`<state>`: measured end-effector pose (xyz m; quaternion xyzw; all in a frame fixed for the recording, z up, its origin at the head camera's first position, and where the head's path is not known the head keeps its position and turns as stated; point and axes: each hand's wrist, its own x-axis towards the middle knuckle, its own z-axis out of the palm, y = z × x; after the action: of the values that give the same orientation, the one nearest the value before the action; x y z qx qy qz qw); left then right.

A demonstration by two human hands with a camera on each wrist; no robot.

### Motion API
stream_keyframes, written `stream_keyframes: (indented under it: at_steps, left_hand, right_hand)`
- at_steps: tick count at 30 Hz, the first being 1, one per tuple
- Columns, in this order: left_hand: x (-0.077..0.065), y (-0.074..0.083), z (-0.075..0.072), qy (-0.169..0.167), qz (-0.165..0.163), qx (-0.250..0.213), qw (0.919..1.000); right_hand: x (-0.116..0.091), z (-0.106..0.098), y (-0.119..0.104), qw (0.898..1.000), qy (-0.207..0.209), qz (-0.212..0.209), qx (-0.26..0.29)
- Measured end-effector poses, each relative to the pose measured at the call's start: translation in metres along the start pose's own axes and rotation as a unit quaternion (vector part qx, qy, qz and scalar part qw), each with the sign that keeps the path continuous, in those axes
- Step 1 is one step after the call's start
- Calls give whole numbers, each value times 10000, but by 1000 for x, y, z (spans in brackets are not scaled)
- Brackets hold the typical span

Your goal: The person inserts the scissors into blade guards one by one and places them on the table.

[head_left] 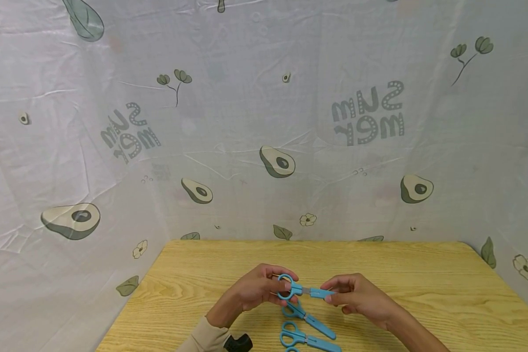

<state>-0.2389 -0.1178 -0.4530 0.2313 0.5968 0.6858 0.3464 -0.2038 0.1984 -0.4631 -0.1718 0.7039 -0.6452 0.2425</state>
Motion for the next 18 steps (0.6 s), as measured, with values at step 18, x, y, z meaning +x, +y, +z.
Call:
stream_keyframes:
  at_steps: [18]
  left_hand:
    - [-1,-2,2,246,-5,-39,9997]
  right_hand:
    - [3,5,2,9998,136,-161,-65]
